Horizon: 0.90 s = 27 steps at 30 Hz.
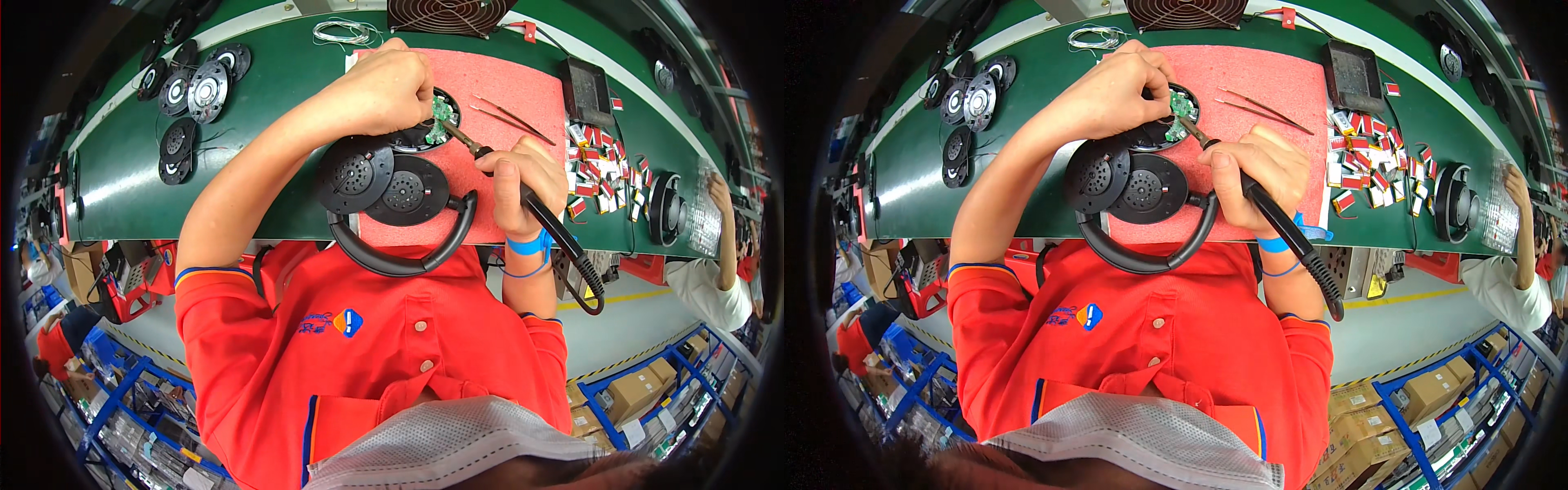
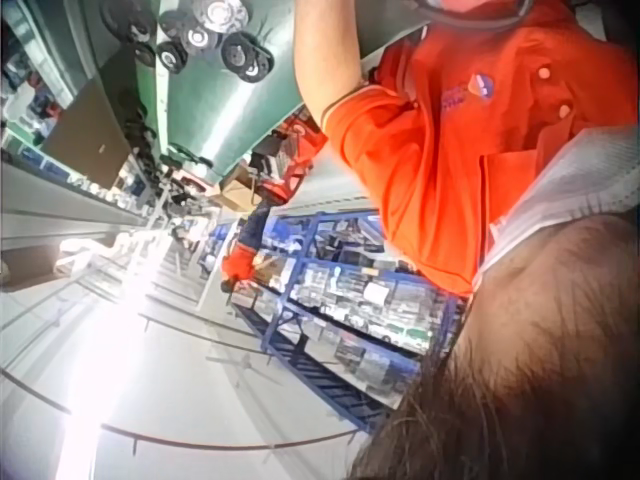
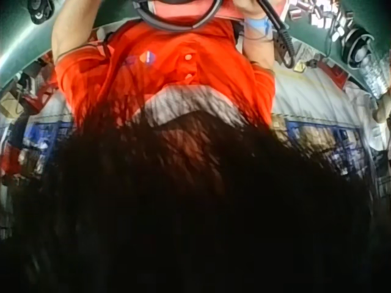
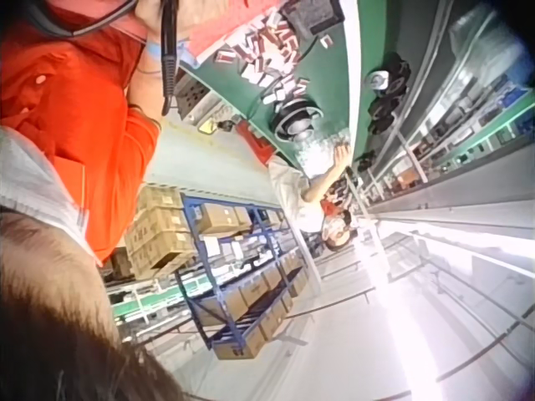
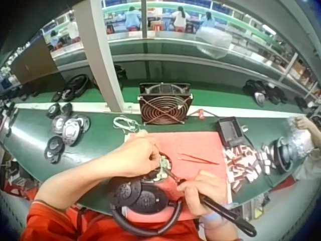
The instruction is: Soldering internal components of headphones on an electronics assembly line.
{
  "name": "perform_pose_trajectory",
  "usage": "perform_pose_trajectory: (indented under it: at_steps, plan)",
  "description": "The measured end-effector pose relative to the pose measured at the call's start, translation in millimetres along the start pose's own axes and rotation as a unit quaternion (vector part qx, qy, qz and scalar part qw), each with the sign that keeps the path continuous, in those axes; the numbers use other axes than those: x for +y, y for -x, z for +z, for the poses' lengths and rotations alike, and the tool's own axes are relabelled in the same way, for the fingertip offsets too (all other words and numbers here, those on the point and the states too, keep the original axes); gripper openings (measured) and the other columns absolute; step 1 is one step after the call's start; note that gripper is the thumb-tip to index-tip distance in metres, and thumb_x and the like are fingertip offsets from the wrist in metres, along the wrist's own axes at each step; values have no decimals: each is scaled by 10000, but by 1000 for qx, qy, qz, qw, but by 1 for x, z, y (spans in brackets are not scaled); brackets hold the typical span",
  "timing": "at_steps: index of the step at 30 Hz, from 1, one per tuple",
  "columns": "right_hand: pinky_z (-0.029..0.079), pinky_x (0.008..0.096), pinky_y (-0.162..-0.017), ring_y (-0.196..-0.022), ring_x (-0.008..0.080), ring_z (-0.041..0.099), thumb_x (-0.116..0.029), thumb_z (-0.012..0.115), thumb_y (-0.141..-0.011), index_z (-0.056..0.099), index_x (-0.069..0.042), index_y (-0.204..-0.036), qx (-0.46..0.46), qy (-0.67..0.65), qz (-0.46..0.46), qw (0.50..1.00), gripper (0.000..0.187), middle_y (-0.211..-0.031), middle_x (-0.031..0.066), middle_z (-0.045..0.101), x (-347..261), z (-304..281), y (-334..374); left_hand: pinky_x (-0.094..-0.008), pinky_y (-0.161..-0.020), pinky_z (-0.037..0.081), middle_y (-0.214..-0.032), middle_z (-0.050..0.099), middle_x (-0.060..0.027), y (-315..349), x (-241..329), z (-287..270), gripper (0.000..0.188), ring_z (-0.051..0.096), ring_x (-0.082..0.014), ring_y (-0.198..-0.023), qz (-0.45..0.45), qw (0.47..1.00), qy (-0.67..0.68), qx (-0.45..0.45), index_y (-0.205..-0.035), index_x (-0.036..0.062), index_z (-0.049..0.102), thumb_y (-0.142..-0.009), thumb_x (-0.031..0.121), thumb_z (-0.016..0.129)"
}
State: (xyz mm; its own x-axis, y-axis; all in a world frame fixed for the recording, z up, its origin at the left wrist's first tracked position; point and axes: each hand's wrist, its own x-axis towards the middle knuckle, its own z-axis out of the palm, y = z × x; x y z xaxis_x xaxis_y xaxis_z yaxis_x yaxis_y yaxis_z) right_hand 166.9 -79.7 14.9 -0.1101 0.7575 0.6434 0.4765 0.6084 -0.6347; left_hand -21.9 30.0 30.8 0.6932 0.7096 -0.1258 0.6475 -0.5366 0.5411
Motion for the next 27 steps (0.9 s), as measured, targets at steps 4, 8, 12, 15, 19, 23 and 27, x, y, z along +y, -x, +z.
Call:
perform_pose_trajectory:
  at_steps: [4, 8, 12, 15, 19, 23, 27]
  plan:
    - [354, 297, -462, -474, 170, 474, -89, 547, -853, 637, 12, -688, -7, 6, -6, 1000, 214, -594, 85, 611, 0, 0, 0, -348, -915, 410, -935, 626, -50, 0, 0, 1, 109, 519, -251, -977, 2, 1000, -6, 8, -674, 11, 647, -710, 113, 662]
    - [358, 300, -463, -476, 173, 477, -86, 546, -859, 639, 5, -694, -11, 11, -8, 1000, 210, -594, 81, 611, 0, -1, 0, -352, -909, 414, -933, 628, -50, 1, 1, 3, 109, 520, -252, -970, -3, 1000, -1, 13, -669, 10, 645, -707, 110, 663]
    - [361, 303, -463, -476, 176, 478, -82, 548, -859, 640, 1, -699, -17, 16, -8, 1000, 202, -594, 79, 609, -1, -1, 1, -354, -894, 420, -928, 629, -52, 1, 0, 4, 107, 521, -254, -951, 5, 1000, -4, 25, -662, 8, 642, -699, 106, 664]
    - [360, 304, -462, -475, 178, 476, -75, 547, -858, 641, 0, -707, -17, 17, -19, 1000, 193, -595, 80, 609, -1, 0, 1, -353, -888, 423, -927, 630, -55, 2, 0, 6, 106, 521, -256, -944, 7, 999, -7, 30, -660, 8, 643, -694, 105, 666]
    - [348, 301, -454, -463, 176, 465, -86, 546, -861, 636, 8, -684, -2, 14, -23, 1000, 219, -580, 79, 600, -1, 0, 1, -352, -883, 425, -928, 630, -56, 2, 0, 5, 102, 519, -259, -938, 9, 1000, -1, 30, -659, 7, 644, -686, 102, 670]
    - [341, 296, -449, -452, 171, 457, -100, 541, -868, 630, 17, -661, 17, 7, -22, 1000, 253, -574, 79, 601, -1, -1, 2, -447, -788, 463, -796, 667, -109, 3, -4, 9, 90, 553, -321, -937, 51, 995, 4, 85, -679, 20, 678, -651, 97, 641]
    - [341, 296, -448, -453, 168, 458, -104, 541, -870, 629, 16, -662, 20, 8, -23, 999, 256, -583, 80, 608, -1, 0, 2, -350, -865, 425, -920, 629, -57, 3, 0, 7, 100, 516, -259, -926, 10, 999, -6, 39, -658, 6, 640, -684, 97, 670]
